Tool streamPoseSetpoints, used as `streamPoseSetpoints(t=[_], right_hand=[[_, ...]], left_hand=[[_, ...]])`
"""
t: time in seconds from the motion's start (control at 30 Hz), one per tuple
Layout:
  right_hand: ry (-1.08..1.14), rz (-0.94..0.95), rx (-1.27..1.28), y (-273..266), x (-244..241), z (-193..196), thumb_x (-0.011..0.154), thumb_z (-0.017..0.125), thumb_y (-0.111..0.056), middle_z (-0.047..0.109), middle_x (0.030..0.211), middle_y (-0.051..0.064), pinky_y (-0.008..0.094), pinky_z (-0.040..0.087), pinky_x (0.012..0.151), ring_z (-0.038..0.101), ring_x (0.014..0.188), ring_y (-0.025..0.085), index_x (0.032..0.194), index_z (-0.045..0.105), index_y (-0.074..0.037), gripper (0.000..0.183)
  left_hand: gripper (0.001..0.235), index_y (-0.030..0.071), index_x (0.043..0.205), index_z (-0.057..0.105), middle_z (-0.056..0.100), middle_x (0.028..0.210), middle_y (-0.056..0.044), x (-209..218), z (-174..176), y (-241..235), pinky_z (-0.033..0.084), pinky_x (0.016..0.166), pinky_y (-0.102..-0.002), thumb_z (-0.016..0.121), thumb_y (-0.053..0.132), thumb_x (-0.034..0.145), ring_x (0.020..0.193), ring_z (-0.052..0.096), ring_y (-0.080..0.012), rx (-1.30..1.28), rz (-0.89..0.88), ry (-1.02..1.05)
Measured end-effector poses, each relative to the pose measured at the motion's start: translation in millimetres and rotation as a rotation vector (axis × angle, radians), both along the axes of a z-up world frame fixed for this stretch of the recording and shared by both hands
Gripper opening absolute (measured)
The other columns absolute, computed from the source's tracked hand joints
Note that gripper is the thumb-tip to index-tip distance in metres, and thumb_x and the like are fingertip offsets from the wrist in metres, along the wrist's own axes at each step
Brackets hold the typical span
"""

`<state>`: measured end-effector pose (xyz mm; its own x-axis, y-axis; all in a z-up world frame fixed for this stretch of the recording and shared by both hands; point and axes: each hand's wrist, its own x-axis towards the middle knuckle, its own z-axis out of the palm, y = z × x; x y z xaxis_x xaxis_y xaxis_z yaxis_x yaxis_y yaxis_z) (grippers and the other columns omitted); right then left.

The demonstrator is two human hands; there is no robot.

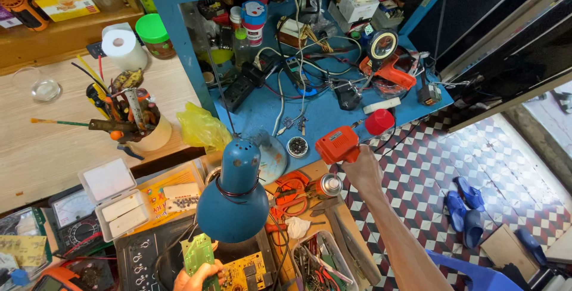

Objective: The person uses a heat gun on a green circuit board, then connects wires to a yellow circuit board and a long brown board with a digital display. The person adjusts the boards and wires on the workbench.

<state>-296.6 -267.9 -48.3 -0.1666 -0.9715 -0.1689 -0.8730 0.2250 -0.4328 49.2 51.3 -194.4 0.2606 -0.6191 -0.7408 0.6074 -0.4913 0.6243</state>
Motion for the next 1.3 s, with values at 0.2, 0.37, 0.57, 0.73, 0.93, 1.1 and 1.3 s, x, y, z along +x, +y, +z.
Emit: streamPoseSetpoints(t=[0.2,0.37,0.57,0.73,0.93,1.1,1.3], right_hand=[[-0.058,0.001,0.019,-22,1,-46,0.075,0.08,-0.026,0.071,0.11,0.024,0.049,0.054,0.088,0.069,0.103,0.04,0.117,0.061,0.002,0.054],[-0.184,0.083,-0.19,-41,-12,-63,0.074,0.08,-0.026,0.071,0.106,0.028,0.048,0.054,0.09,0.069,0.103,0.043,0.115,0.061,0.007,0.055],[-0.095,0.403,-0.575,1,-25,-16,0.088,0.083,-0.013,0.066,0.113,0.028,0.045,0.053,0.081,0.065,0.095,0.036,0.119,0.064,0.016,0.046],[-0.823,0.1,0.155,138,-4,32,0.107,0.059,-0.028,0.072,0.097,0.012,0.031,0.053,0.082,0.066,0.086,0.017,0.109,0.071,0.006,0.036],[-0.984,0.066,0.824,256,52,11,0.097,0.052,-0.041,0.076,0.101,0.006,0.027,0.055,0.08,0.07,0.084,0.011,0.121,0.07,-0.002,0.049],[-1.072,-0.022,0.737,299,37,-6,0.1,0.063,-0.028,0.069,0.101,0.007,0.03,0.043,0.072,0.056,0.084,0.013,0.128,0.068,0.004,0.043],[-1.315,-0.105,0.712,310,27,-7,0.102,0.057,-0.041,0.071,0.099,0.008,0.032,0.054,0.085,0.067,0.09,0.014,0.119,0.069,0.007,0.052]], left_hand=[[0.064,0.007,0.141,0.057,0.069,0.098,-0.022,-4,22,-2,0.058,0.07,-0.043,0.05,0.001,0.078,0.083,0.07,-0.0308,0.112,0.024,-0.022],[0.045,0.005,0.131,0.059,0.063,0.09,-0.017,-19,73,-7,0.053,0.071,-0.034,0.049,0.021,0.091,0.077,0.061,-0.0212,-0.251,-0.221,-0.237],[0.042,0.005,0.132,0.054,0.062,0.114,-0.01,-32,148,5,0.047,0.094,-0.032,0.048,0.018,0.093,0.101,0.058,-0.0197,-0.322,-0.335,-0.528],[0.067,-0.001,0.148,0.045,0.059,0.119,-0.015,-57,196,16,0.044,0.098,-0.041,0.054,0.016,0.084,0.109,0.055,-0.0281,-0.253,-0.561,-1.056],[0.085,-0.014,0.147,0.039,0.056,0.122,-0.02,-103,195,42,0.039,0.104,-0.045,0.065,0.015,0.072,0.112,0.051,-0.0335,-0.396,-0.812,-1.343],[0.087,-0.012,0.146,0.043,0.058,0.119,-0.018,-124,187,62,0.04,0.099,-0.045,0.075,0.019,0.072,0.111,0.053,-0.0329,-0.516,-0.786,-1.34],[0.092,-0.011,0.146,0.043,0.059,0.119,-0.016,-125,180,87,0.041,0.096,-0.043,0.081,0.018,0.067,0.11,0.054,-0.0318,-0.599,-0.804,-1.304]])
